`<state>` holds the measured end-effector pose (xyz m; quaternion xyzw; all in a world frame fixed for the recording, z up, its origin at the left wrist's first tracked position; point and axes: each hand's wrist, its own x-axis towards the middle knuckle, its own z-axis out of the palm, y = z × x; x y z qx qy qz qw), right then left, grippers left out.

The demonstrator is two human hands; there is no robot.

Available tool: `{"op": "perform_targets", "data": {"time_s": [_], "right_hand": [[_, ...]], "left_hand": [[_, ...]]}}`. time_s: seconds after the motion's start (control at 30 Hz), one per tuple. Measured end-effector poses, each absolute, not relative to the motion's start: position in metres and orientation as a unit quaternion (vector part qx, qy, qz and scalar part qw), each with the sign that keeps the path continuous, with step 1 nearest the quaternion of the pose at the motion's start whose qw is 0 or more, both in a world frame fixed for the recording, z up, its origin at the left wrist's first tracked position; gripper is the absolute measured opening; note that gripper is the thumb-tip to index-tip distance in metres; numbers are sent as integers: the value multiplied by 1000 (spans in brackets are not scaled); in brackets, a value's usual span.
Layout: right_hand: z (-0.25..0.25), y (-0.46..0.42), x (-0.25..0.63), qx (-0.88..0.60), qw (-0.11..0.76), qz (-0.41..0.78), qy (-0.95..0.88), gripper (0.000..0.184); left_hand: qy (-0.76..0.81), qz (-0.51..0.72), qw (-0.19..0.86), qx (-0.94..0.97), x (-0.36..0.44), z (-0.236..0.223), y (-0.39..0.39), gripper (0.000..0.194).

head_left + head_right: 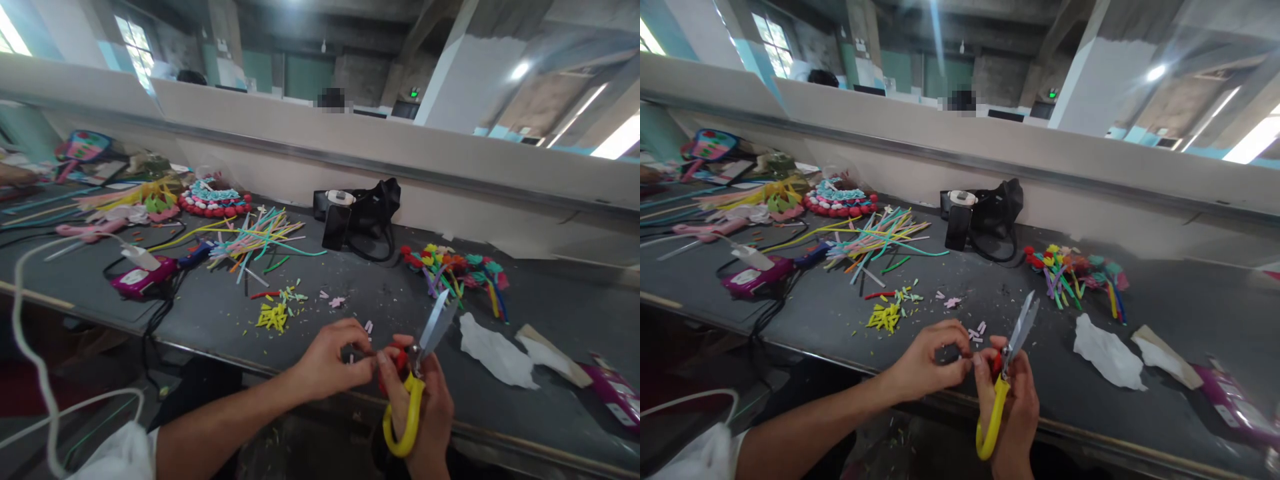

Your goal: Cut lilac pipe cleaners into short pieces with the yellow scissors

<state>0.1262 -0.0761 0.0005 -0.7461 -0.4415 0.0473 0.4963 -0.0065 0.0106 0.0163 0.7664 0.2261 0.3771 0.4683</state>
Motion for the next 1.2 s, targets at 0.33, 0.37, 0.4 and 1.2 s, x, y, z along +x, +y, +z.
{"op": "perform_targets", "data": {"time_s": [0.33,0.37,0.4,1.2], "right_hand": [[6,-76,120,-716,493,-26,-494,36],[4,-76,120,-713,489,-33,-501,36],[2,-76,120,-710,482,-45,-511,37],[-27,-78,117,-703,361,-74,-608,33]], "left_hand": [[250,228,788,515,-6,13,21,8],[252,251,794,493,-6,14,21,7],[253,282,798,468,-5,15,21,7],[200,444,810,327,-6,21,16,11]]}}
